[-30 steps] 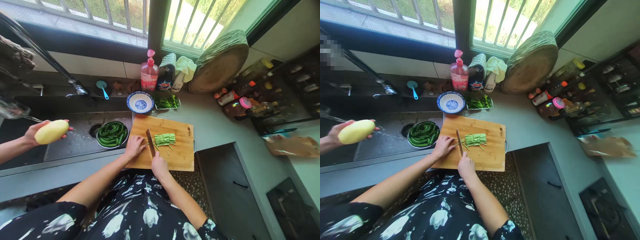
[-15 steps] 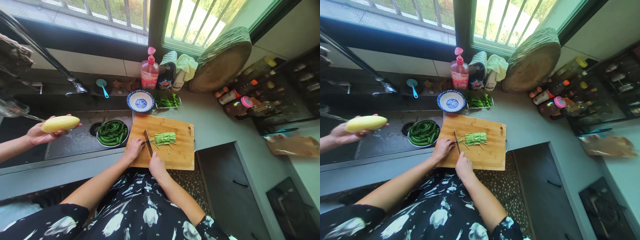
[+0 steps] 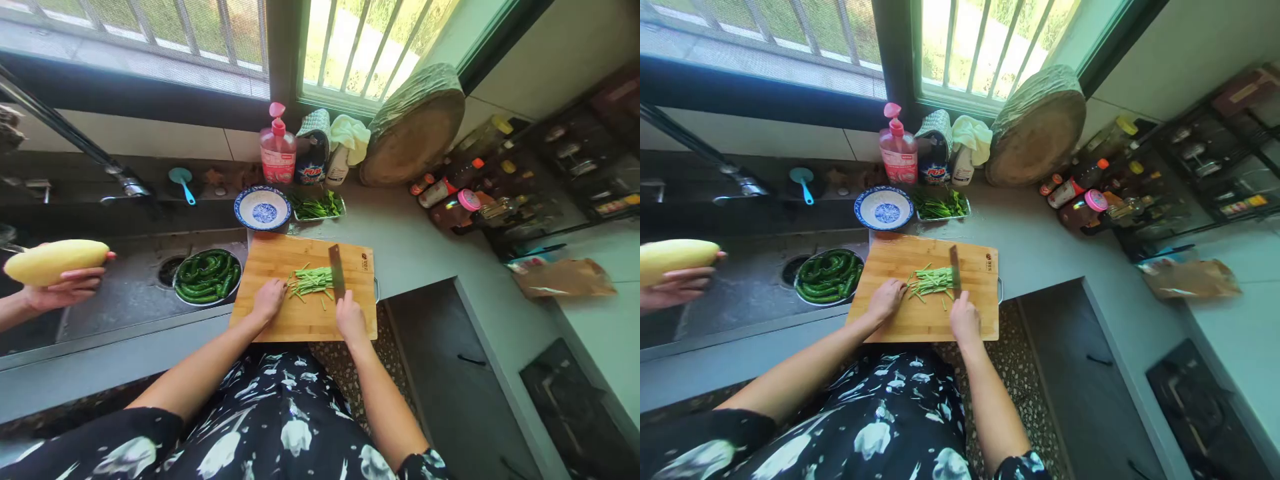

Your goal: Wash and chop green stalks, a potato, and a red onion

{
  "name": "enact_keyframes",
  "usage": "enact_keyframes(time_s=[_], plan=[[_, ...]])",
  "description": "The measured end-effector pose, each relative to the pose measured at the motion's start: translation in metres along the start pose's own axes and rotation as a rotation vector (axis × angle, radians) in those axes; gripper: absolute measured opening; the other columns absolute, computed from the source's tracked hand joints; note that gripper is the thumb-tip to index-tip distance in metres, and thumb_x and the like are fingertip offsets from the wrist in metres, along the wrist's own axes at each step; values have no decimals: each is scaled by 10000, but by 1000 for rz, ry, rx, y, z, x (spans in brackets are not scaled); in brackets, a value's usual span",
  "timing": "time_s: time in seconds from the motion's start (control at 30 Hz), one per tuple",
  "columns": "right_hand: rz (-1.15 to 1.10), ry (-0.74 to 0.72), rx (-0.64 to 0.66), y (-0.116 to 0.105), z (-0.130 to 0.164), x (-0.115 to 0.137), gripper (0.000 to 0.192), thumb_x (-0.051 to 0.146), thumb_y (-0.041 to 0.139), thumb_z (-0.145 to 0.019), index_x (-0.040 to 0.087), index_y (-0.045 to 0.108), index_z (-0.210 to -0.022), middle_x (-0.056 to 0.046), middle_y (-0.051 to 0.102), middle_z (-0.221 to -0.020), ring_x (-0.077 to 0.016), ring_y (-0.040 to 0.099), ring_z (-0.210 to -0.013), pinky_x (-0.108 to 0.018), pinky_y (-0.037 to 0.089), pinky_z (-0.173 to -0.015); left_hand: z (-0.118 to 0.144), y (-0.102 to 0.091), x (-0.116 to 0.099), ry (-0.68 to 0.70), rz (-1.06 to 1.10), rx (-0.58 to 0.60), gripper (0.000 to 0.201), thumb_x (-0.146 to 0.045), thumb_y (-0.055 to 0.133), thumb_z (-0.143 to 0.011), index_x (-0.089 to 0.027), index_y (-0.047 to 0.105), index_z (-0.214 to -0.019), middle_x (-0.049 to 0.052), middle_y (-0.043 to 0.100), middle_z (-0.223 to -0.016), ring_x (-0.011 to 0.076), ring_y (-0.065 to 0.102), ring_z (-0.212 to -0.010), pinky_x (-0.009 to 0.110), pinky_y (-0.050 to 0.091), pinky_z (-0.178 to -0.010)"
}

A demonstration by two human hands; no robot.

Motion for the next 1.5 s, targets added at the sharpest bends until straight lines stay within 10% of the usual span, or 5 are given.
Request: enact_keyframes(time_s=[0.23, 0.47, 0.8, 1.0, 1.5], plan=[[147, -21, -24, 10, -28, -38, 197, 174, 303, -937, 130, 461, -1045, -136, 666, -807, -250, 679, -771, -318, 478, -641, -4, 7, -39, -95, 2, -242, 490, -396, 460, -855, -103, 496, -1246, 201, 508, -1275, 317, 434, -1210, 491, 284, -1036], [133, -153, -20, 34, -15, -13, 192, 165, 308, -933, 132, 462, -1043, -135, 654, -824, -226, 682, -751, -300, 496, -634, -6, 34, -55, 51, -84, -97, 1087, -690, 678, -535, -176, 322, -1424, 210, 197, -1502, 456, 105, -1361, 602, 84, -1060], [43, -193, -33, 26, -12, -22, 194, 237, 349, -938, 146, 493, -1031, -84, 667, -786, -181, 653, -676, -232, 388, -551, -8, 22, -58, 83, -48, -106, 1022, -632, 723, -540, -235, 359, -1408, 148, 296, -1468, 431, 136, -1351, 568, 153, -1074], [-12, -133, -133, 23, -17, -61, 213, 235, 390, -924, 135, 521, -1059, -80, 665, -741, -161, 606, -626, -230, 273, -506, 25, -8, -1, 36, 28, -262, 312, -360, 455, -882, -186, 668, -1030, 106, 639, -1024, 233, 522, -999, 376, 414, -898], [-638, -208, -134, 34, -27, -84, 277, 362, 395, -853, 155, 542, -963, -29, 635, -660, -132, 576, -510, -211, 403, -504, 70, -60, 83, 51, -154, -241, 380, -384, 369, -890, -218, 656, -1075, 100, 609, -1219, 296, 433, -1223, 536, 228, -1039]])
Point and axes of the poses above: each hand's wrist, its own z-axis away from the middle knuckle, its own y-axis out of the palm, x = y × z, the point moved 2 cm from there along -z, towards the middle knuckle
